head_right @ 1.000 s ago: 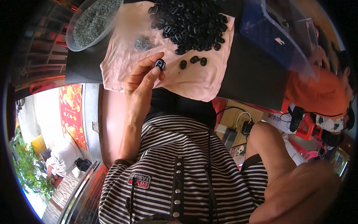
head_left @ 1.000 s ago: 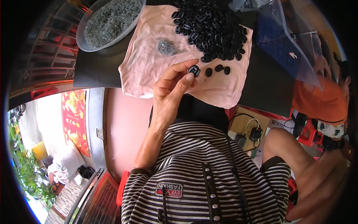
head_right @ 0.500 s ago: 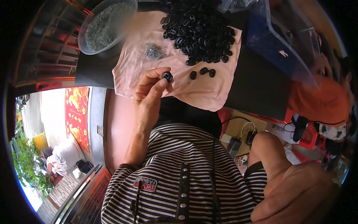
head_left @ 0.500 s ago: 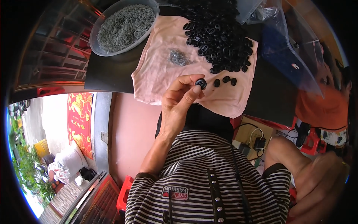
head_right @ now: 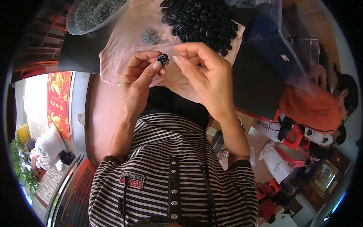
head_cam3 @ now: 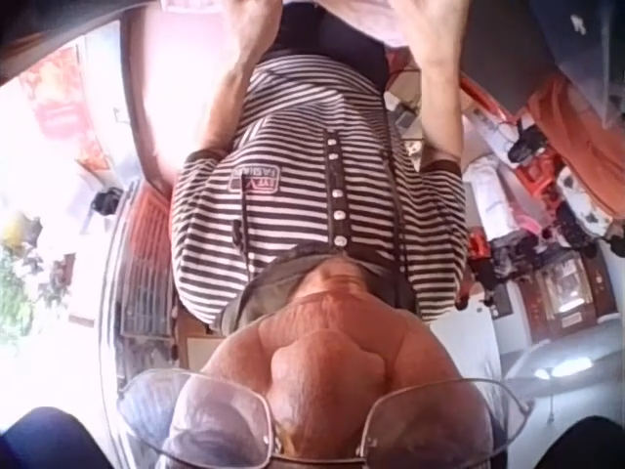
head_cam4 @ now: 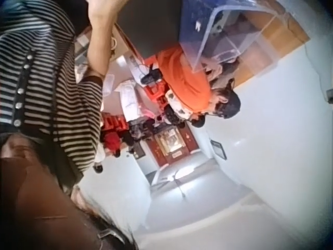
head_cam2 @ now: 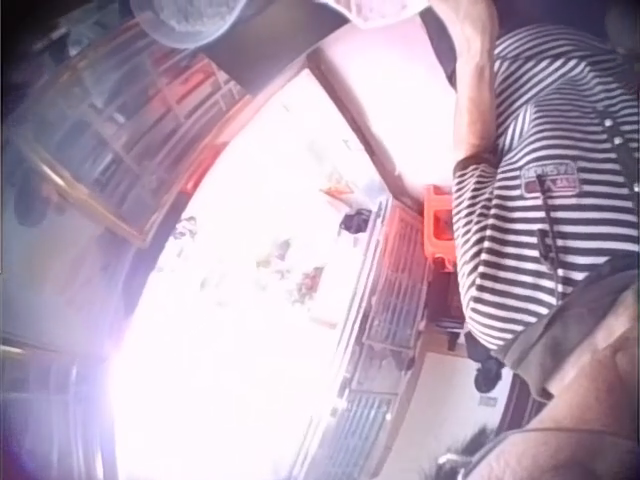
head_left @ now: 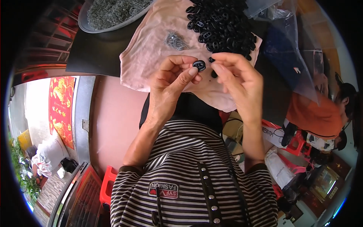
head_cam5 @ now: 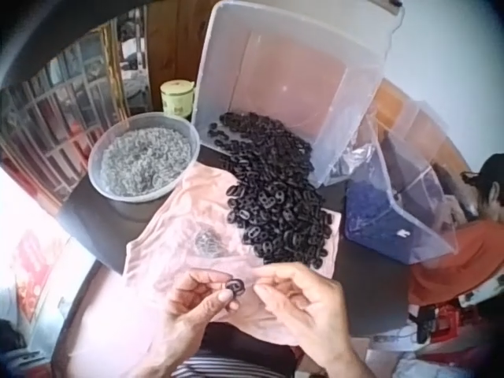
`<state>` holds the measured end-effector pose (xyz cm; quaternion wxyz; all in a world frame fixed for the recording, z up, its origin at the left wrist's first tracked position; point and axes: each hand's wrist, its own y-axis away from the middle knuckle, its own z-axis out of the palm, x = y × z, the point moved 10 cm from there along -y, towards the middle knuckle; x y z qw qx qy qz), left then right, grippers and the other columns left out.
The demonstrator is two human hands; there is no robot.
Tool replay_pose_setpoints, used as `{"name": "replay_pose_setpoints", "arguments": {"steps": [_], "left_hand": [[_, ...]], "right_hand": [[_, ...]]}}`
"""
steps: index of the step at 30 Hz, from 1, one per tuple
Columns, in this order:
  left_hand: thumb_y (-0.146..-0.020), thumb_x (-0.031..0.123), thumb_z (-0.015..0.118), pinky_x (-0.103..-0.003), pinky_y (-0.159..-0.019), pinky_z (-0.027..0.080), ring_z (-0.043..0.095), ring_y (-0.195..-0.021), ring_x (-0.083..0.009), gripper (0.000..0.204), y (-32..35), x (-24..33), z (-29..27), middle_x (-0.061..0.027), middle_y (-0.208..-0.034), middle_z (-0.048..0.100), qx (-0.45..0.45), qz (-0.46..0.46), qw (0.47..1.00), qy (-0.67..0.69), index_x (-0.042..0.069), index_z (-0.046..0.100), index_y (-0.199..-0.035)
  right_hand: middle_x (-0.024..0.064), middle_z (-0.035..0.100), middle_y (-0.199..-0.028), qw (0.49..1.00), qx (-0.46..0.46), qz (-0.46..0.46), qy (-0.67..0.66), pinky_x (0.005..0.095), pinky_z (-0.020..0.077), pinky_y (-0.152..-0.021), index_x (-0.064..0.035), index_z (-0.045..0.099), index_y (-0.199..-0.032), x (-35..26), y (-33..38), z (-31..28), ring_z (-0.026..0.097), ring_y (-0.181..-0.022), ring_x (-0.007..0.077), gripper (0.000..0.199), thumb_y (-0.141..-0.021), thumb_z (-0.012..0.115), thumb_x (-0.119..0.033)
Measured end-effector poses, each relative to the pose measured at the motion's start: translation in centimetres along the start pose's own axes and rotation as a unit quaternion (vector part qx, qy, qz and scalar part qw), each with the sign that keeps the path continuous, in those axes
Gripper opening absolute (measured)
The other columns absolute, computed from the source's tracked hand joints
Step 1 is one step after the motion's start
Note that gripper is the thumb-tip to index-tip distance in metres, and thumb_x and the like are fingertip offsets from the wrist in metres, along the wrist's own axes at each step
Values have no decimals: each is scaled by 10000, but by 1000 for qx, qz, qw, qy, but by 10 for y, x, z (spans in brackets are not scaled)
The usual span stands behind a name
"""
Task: The person assembles small plastic buckle components by hand.
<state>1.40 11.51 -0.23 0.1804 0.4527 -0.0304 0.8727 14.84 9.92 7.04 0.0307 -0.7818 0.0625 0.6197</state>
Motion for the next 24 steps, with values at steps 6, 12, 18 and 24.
{"name": "replay_pose_setpoints", "arguments": {"steps": [6,12,18,24], "left_hand": [[-887,63,582,-223,-758,475,582,-801,-99,187,-4,-2,3,-52,-910,628,21,-12,999,-22,-29,593,-1049],[-887,84,587,-219,-758,482,588,-780,-96,194,-8,-9,1,-53,-884,635,30,-31,999,8,-22,597,-1050],[-888,95,588,-220,-744,494,611,-773,-107,190,-13,-17,11,-66,-855,646,5,-96,995,8,-23,591,-1037],[-879,102,602,-218,-743,510,622,-735,-103,169,-15,-23,12,-61,-839,650,-24,-120,991,47,-7,600,-1007]], "right_hand": [[21,615,-874,994,-50,21,-100,164,453,-561,3,620,-1032,17,-7,12,565,-720,42,213,-825,645,-38],[42,607,-850,990,-48,-121,45,194,497,-598,0,634,-1002,-5,-10,10,613,-730,78,267,-746,665,68],[44,615,-861,983,-56,-155,86,206,505,-607,-9,641,-988,-12,-12,4,618,-710,90,256,-743,675,54],[50,621,-873,969,-76,-196,133,210,499,-590,-23,647,-987,-16,-11,3,620,-701,99,258,-737,691,22]]}}
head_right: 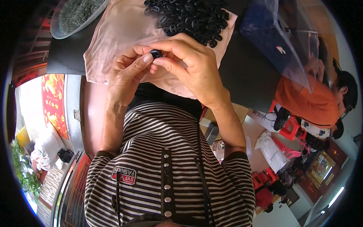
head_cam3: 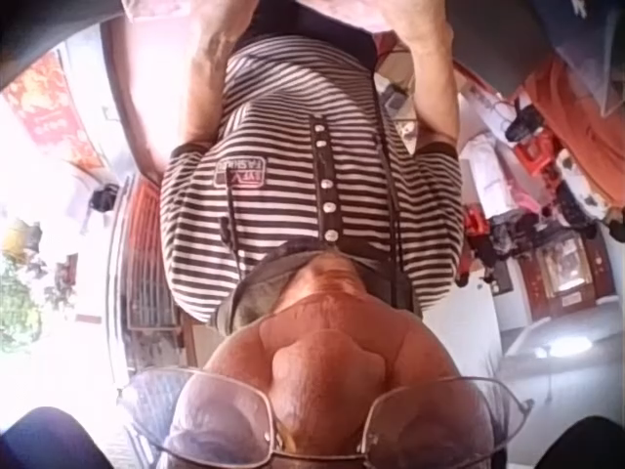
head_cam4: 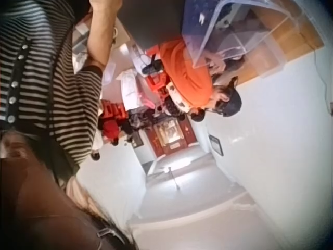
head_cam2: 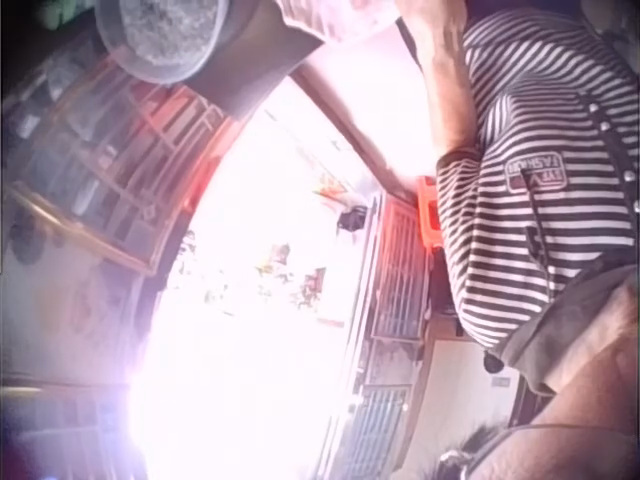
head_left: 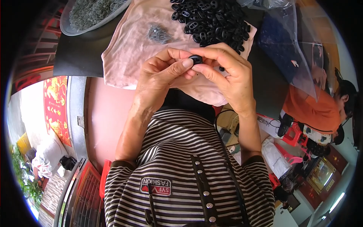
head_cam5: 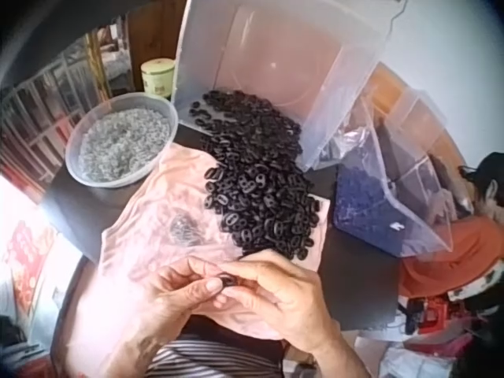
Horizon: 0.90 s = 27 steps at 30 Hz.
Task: The person assembles small plastic buckle components by hand.
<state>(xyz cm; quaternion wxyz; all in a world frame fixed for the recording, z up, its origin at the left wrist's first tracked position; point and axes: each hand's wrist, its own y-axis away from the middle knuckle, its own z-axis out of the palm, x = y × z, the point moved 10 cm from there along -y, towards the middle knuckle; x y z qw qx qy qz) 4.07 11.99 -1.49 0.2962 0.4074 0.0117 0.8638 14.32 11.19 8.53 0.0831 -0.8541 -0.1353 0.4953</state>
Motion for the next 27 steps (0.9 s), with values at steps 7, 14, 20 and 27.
{"name": "replay_pose_setpoints", "arguments": {"steps": [7,14,20,27], "left_hand": [[-893,143,587,-238,-747,516,621,-732,-97,166,-1,-6,11,-50,-804,649,-41,-52,997,38,9,617,-986],[-897,142,581,-249,-762,495,609,-753,-112,151,-3,-5,14,-59,-811,649,-32,-14,998,45,8,634,-943],[-892,123,583,-248,-766,494,619,-762,-126,139,-2,-10,17,-64,-819,646,-11,-12,997,71,1,634,-933],[-890,117,587,-245,-763,500,632,-760,-135,143,-3,-10,19,-74,-822,656,-2,-10,998,65,1,643,-951]], "right_hand": [[51,620,-886,999,-10,-40,16,219,506,-594,-25,649,-982,-4,-1,-8,613,-694,108,279,-712,713,0],[80,625,-881,998,22,-63,16,245,510,-621,-13,627,-978,-4,3,-10,621,-727,154,284,-709,717,-5],[101,638,-880,994,53,-92,40,273,514,-659,-5,614,-973,-3,11,-12,627,-762,193,287,-707,723,-15],[74,650,-889,996,46,7,-72,217,516,-603,-9,615,-998,20,12,-13,621,-716,109,298,-720,721,-4]]}}
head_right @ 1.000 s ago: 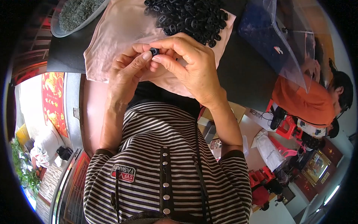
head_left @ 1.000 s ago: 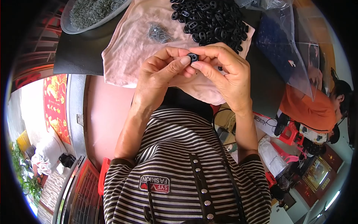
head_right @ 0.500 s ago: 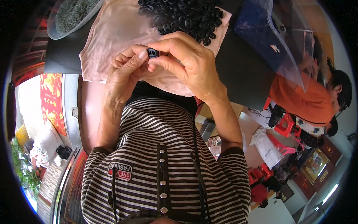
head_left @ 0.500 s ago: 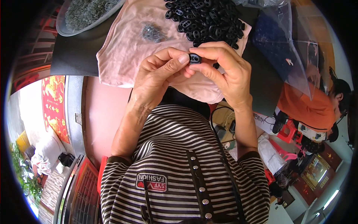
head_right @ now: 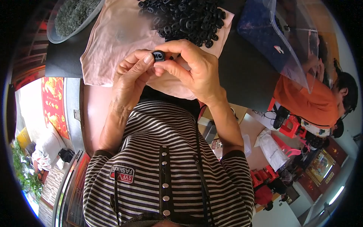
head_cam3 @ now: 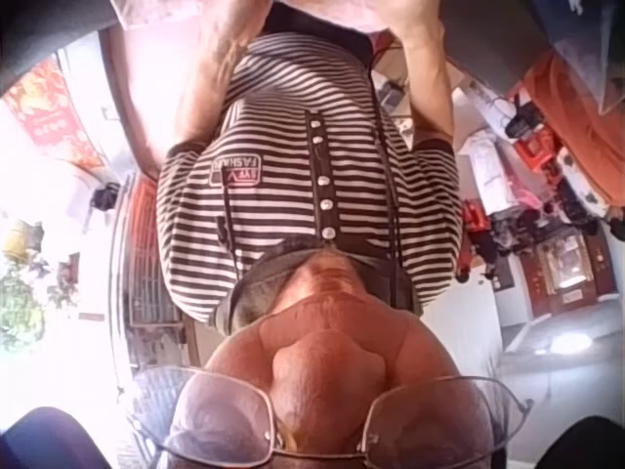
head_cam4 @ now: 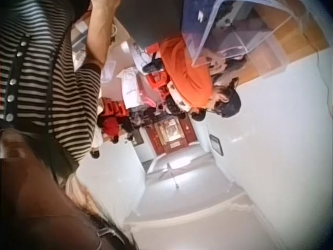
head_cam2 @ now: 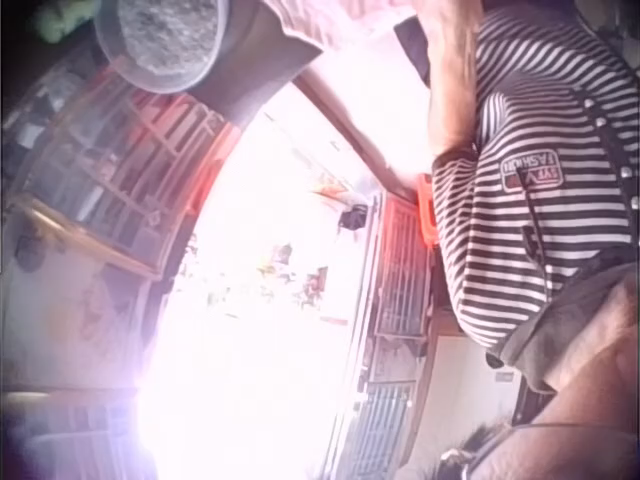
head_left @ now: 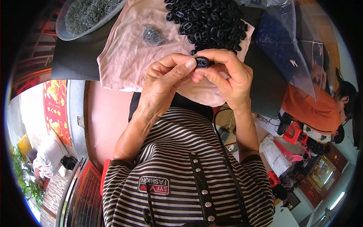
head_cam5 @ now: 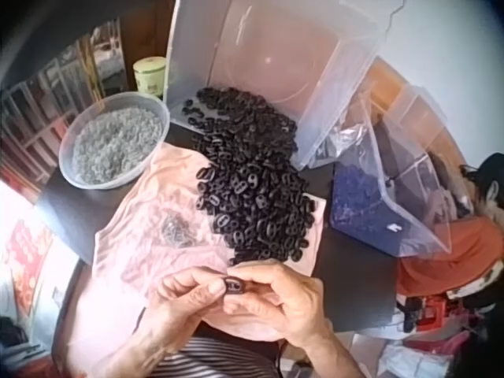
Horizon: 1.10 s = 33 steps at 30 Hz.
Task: The person assembles small plastic buckle components by hand.
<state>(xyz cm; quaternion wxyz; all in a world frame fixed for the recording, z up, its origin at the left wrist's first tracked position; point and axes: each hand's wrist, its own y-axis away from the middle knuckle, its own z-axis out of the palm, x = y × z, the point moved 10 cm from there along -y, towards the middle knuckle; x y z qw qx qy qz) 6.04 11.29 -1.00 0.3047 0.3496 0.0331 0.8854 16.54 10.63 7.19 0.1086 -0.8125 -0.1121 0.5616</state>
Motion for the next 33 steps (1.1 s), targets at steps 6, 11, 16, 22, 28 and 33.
{"name": "replay_pose_setpoints", "arguments": {"steps": [6,11,16,22,28,33], "left_hand": [[-887,114,592,-239,-758,499,633,-763,-136,147,-1,3,4,-75,-819,660,-1,11,1000,-1,-4,645,-956],[-888,115,591,-237,-752,496,625,-762,-128,150,-1,6,7,-75,-825,661,4,32,999,-42,-3,648,-962],[-888,123,593,-239,-757,495,618,-763,-123,166,0,7,7,-81,-846,663,8,47,997,-62,-7,645,-978],[-897,122,577,-253,-765,500,622,-771,-128,184,0,6,1,-98,-868,666,56,50,997,-14,-13,635,-1010],[-901,131,573,-254,-755,500,621,-770,-127,211,0,13,8,-94,-868,661,27,65,994,-85,-24,618,-1037],[-863,80,621,-207,-693,474,583,-741,-91,168,1,23,6,-45,-835,642,29,98,979,-178,-19,642,-997]], "right_hand": [[76,660,-889,1000,6,3,29,199,516,-595,-12,628,-976,-5,-2,-7,629,-723,94,268,-724,720,-8],[76,657,-862,998,23,-48,42,196,520,-607,-7,630,-954,-5,-1,-10,640,-739,100,222,-744,703,-7],[72,649,-844,998,12,61,-15,201,526,-624,0,628,-946,6,1,-4,634,-760,94,181,-772,678,11],[54,611,-893,990,98,68,-71,188,522,-579,22,629,-916,8,5,-16,612,-720,79,121,-799,656,22],[51,593,-883,977,69,152,-132,171,498,-535,31,623,-885,16,9,-13,566,-689,52,79,-813,644,7],[38,562,-825,977,37,157,-138,178,464,-544,27,587,-843,11,7,-6,525,-675,55,59,-806,633,19]]}}
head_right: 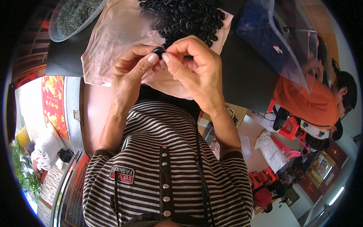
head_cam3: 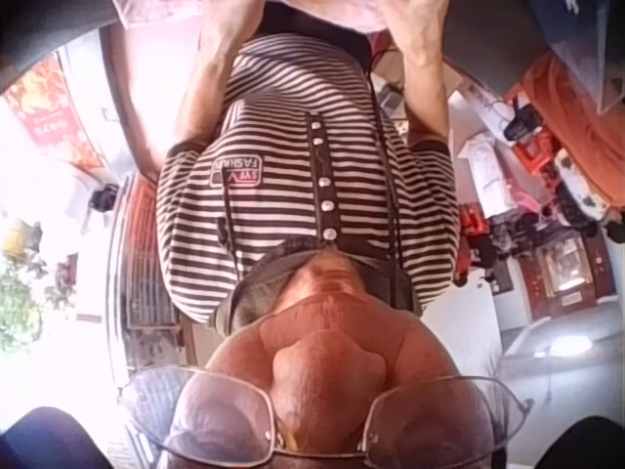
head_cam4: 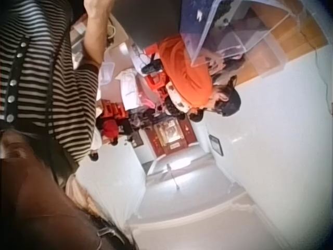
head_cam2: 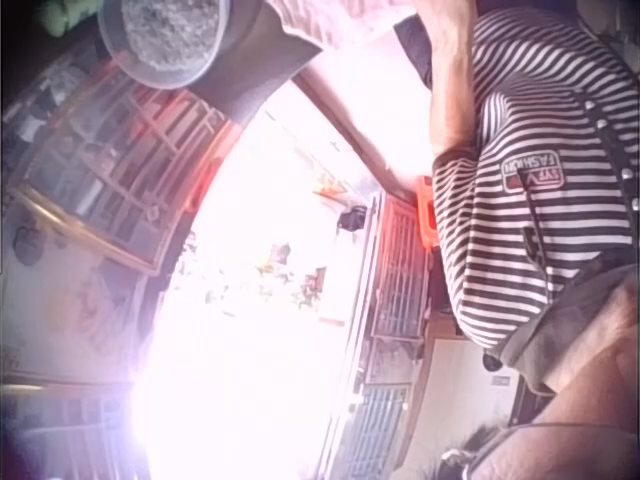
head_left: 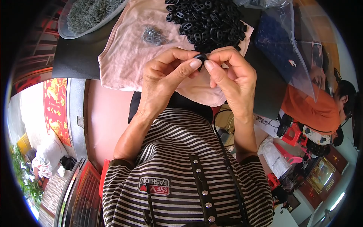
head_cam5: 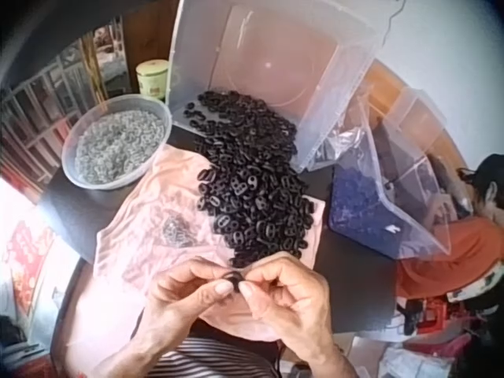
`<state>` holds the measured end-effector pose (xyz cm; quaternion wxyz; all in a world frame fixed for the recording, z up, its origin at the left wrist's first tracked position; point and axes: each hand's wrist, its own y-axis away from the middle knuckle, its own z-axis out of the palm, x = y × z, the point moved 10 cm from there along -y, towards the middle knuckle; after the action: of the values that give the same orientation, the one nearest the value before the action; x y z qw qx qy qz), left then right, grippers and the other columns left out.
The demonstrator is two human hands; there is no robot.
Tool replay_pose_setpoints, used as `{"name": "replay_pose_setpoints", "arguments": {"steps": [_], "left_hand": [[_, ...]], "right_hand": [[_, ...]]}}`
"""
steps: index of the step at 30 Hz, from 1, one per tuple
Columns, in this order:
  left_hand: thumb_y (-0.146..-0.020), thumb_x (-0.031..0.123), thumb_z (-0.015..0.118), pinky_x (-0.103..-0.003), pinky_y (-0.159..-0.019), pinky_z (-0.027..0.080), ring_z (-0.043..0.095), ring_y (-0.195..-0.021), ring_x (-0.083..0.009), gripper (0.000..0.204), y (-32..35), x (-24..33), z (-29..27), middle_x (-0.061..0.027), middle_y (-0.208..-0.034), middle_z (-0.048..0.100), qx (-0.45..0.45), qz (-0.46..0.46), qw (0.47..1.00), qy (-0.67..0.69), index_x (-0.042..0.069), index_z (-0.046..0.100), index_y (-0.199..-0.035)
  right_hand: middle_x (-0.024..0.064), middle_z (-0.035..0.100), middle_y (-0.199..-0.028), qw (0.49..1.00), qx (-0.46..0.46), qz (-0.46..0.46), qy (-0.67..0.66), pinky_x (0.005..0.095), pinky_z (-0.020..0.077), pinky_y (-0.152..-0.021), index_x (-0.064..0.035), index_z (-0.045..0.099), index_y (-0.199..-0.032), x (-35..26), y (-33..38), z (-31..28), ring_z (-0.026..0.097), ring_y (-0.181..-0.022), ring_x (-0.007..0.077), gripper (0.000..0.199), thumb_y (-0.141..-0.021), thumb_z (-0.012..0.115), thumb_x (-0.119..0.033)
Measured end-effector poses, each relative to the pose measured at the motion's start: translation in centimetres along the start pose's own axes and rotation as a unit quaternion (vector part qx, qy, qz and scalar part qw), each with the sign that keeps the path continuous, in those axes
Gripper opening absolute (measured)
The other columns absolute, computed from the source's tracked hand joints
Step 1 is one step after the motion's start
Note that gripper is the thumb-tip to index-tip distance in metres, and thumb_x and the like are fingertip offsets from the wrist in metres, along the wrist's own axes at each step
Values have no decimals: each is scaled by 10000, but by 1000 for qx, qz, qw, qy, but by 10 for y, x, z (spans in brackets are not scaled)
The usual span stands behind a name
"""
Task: The person assembles small plastic buckle components by hand.
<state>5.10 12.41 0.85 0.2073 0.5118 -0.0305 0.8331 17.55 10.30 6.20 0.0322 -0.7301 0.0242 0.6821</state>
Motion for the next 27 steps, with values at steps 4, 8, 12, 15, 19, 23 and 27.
{"name": "replay_pose_setpoints", "arguments": {"steps": [4,8,12,15,19,23,27], "left_hand": [[-846,66,640,-192,-684,466,571,-733,-77,160,0,-1,1,-34,-828,638,18,19,999,27,-8,651,-988],[-847,76,643,-196,-671,463,563,-718,-79,157,-1,17,9,-33,-810,633,24,61,995,75,-10,654,-978],[-856,83,633,-202,-666,456,558,-703,-85,165,-7,11,-1,-36,-798,634,34,34,995,91,-11,651,-989],[-864,92,624,-209,-671,460,563,-701,-93,189,-6,10,4,-49,-816,643,26,10,996,91,-20,640,-1015],[-875,96,610,-213,-692,471,579,-730,-100,209,-5,4,10,-68,-859,650,5,-7,995,98,-28,630,-1042],[-884,96,595,-209,-704,475,585,-744,-98,216,-2,6,11,-70,-876,646,-1,-24,994,104,-25,624,-1061],[-888,96,588,-197,-688,472,572,-727,-74,237,-4,15,14,-57,-859,637,-54,17,997,45,-20,606,-1094]], "right_hand": [[40,538,-808,983,-3,-116,144,204,449,-560,14,564,-836,-11,2,6,521,-673,74,88,-782,633,18],[48,532,-786,977,0,-123,173,244,424,-540,-3,554,-843,0,13,28,509,-620,109,85,-769,594,7],[64,537,-799,972,24,-136,193,257,414,-524,-7,561,-835,-19,13,13,485,-573,133,100,-794,636,-59],[69,532,-790,952,26,-176,248,253,411,-516,-13,558,-862,-40,5,10,478,-562,131,105,-824,632,-76],[66,538,-747,960,34,-178,213,241,402,-510,-9,544,-879,-38,-1,7,475,-559,120,72,-866,588,-64],[34,531,-669,983,3,-81,165,222,371,-496,-5,543,-858,-28,-5,4,437,-542,73,82,-887,570,-77],[9,510,-641,981,-15,-76,180,212,345,-481,-10,542,-834,-32,-5,2,405,-533,47,99,-882,579,-88]]}}
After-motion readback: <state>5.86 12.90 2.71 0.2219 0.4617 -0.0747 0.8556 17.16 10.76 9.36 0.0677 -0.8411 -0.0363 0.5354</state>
